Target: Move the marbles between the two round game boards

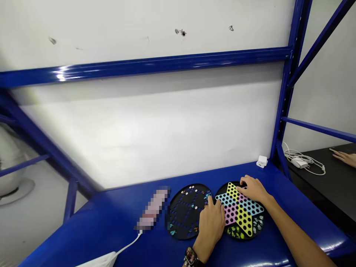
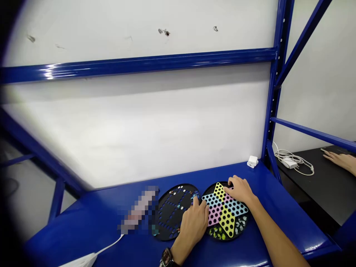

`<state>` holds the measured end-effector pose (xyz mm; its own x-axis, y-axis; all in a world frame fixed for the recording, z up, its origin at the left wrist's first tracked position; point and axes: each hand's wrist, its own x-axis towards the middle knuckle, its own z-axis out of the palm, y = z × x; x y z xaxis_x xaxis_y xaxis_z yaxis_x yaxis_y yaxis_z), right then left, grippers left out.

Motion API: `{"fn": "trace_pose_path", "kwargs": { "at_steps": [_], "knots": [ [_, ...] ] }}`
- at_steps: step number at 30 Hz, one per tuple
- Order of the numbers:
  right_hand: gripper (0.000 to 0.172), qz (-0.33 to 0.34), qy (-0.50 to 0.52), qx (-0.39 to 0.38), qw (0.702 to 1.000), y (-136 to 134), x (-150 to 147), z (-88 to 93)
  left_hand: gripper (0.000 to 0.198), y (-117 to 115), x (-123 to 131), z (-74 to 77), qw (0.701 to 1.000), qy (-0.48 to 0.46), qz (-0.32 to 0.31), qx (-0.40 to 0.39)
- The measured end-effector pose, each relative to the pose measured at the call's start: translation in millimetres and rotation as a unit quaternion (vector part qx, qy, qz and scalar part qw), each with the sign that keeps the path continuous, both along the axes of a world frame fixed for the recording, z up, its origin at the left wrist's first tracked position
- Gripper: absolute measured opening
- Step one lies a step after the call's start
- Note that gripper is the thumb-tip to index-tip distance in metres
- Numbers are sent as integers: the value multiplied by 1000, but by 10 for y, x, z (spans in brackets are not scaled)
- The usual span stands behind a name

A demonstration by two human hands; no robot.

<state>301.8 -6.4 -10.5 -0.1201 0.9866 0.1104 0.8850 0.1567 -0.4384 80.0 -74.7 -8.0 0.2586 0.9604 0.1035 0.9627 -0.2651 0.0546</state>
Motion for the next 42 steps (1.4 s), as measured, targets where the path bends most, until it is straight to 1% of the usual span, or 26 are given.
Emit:
{"fn": "trace_pose_path", "kwargs": {
  "at_steps": [3,10,14,17,22,27,28,31,34,36,38,40,42],
  "knots": [
    [28,1,1,1,1000,5,3,-10,34,5,-15,-23,1000,-1,-15,2],
    [28,3,8,-3,1000,20,7,-22,43,32,-45,24,999,-19,14,-33],
    [28,2,14,-5,1000,22,4,-27,46,72,-71,0,999,-21,21,-26],
    [26,-1,14,-5,1000,21,1,-30,46,91,-67,8,999,-20,27,-28],
    [30,-4,6,-4,1000,14,-17,-11,42,149,-110,55,998,-36,25,-45],
    [34,-6,-9,-2,1000,8,-41,-1,30,272,-245,42,997,-53,-22,-42],
    [34,-6,-10,0,1000,9,-42,-3,31,299,-276,39,997,-66,-15,-38],
    [33,-5,-6,0,1000,12,-42,-6,39,368,-387,52,993,-107,44,-28],
    [32,-1,2,-2,1000,14,-40,-2,45,399,-533,97,989,-115,88,-18],
    [32,-1,4,-4,1000,16,-37,-3,42,386,-627,128,989,-105,104,-16],
    [32,-1,3,-6,1000,21,-33,-13,37,351,-689,150,992,-84,97,-20],
    [32,-1,3,-5,1000,26,-28,-27,29,304,-700,162,995,-74,67,-17],
    [33,-1,3,-3,1000,31,-25,-40,22,258,-658,168,995,-91,30,-4]
  ]
}}
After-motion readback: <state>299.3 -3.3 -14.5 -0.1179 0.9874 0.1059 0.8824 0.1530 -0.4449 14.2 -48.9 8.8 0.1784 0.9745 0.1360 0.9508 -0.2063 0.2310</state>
